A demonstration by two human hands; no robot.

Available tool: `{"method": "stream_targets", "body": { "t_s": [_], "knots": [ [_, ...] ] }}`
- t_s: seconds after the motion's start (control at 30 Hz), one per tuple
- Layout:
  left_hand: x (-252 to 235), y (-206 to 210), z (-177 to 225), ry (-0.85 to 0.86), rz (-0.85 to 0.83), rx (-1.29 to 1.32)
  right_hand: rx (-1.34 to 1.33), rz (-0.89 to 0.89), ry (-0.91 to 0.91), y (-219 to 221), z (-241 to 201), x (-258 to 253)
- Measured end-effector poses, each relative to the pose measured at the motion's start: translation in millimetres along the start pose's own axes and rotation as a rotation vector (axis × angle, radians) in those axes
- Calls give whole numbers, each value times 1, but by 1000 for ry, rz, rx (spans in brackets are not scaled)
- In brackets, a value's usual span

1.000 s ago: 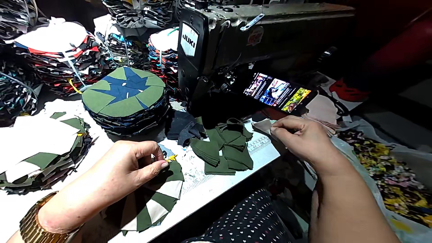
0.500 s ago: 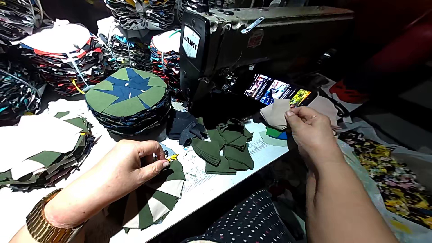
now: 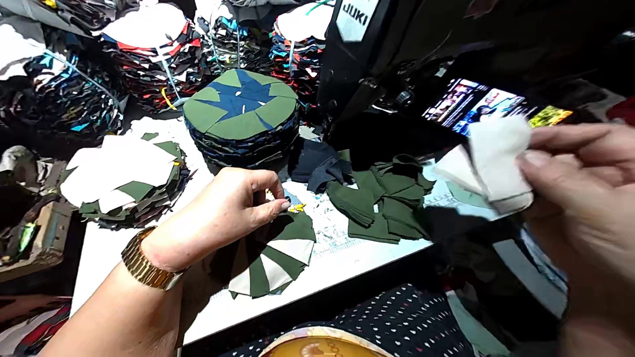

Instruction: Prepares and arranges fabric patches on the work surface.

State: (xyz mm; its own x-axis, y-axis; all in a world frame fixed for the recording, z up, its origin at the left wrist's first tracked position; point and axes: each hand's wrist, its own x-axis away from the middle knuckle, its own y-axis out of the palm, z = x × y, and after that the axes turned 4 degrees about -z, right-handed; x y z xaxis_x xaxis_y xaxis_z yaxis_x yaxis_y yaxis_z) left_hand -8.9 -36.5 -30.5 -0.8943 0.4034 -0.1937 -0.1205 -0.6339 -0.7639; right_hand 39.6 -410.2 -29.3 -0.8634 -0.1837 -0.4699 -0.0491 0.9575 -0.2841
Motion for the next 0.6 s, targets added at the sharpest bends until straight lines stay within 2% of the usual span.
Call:
{"method": "stream_targets", "body": {
  "t_s": [0.13, 0.2, 0.23, 0.33, 0.47, 0.6],
  "knots": [
    [-1, 0, -5, 25, -16, -4, -52, -111, 81, 62, -25, 37],
    [-2, 0, -9, 29, -20, -17, 104, -139, 91, 82, -22, 50],
    [-2, -1, -9, 28, -19, -31, 234, -162, 38, 88, -16, 54],
    [-2, -1, -10, 35, -4, -70, 593, -205, -197, 90, -1, 54],
    [-2, -2, -8, 33, 4, -83, 497, -286, -278, 71, -3, 43],
    [-2, -2, -6, 52, 13, -92, 423, -499, -325, 56, 0, 43]
  ]
}}
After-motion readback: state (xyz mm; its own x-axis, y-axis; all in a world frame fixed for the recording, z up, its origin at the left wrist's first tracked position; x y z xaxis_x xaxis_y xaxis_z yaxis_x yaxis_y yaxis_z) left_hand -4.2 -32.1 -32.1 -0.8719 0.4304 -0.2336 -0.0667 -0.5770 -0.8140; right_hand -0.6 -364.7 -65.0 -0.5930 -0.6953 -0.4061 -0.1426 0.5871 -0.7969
